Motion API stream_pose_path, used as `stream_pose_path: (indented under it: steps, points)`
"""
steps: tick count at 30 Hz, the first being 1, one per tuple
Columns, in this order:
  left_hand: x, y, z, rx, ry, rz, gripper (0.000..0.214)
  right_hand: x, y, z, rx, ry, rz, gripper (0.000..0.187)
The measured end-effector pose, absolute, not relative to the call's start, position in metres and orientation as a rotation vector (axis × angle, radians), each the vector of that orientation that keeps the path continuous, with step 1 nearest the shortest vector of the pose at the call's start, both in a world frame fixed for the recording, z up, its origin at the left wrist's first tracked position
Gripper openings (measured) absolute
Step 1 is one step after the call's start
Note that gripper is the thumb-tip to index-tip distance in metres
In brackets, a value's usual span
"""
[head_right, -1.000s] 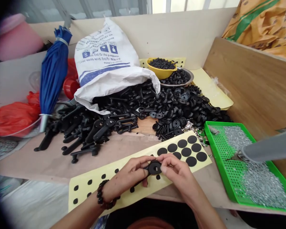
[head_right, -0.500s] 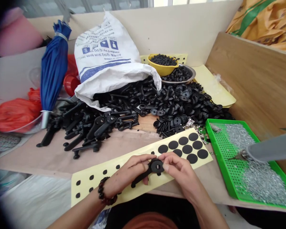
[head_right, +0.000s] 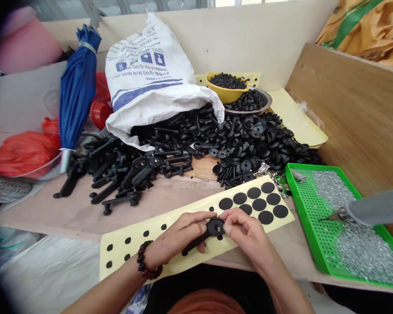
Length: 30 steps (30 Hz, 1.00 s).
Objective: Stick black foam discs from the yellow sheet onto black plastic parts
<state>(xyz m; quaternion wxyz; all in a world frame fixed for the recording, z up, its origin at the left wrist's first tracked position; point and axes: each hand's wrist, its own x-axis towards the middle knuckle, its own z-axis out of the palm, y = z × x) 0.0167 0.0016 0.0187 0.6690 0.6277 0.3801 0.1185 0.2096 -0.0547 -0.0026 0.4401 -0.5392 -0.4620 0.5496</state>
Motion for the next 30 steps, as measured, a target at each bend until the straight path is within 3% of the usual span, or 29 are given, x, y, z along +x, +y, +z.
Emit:
stream_pose_path:
  steps: [30]
  points:
    - [0.026,-0.010,0.005,1.496,0.959,0.410,0.027,0.207,-0.055,0.004,-1.414,-1.430,1.135,0.016]
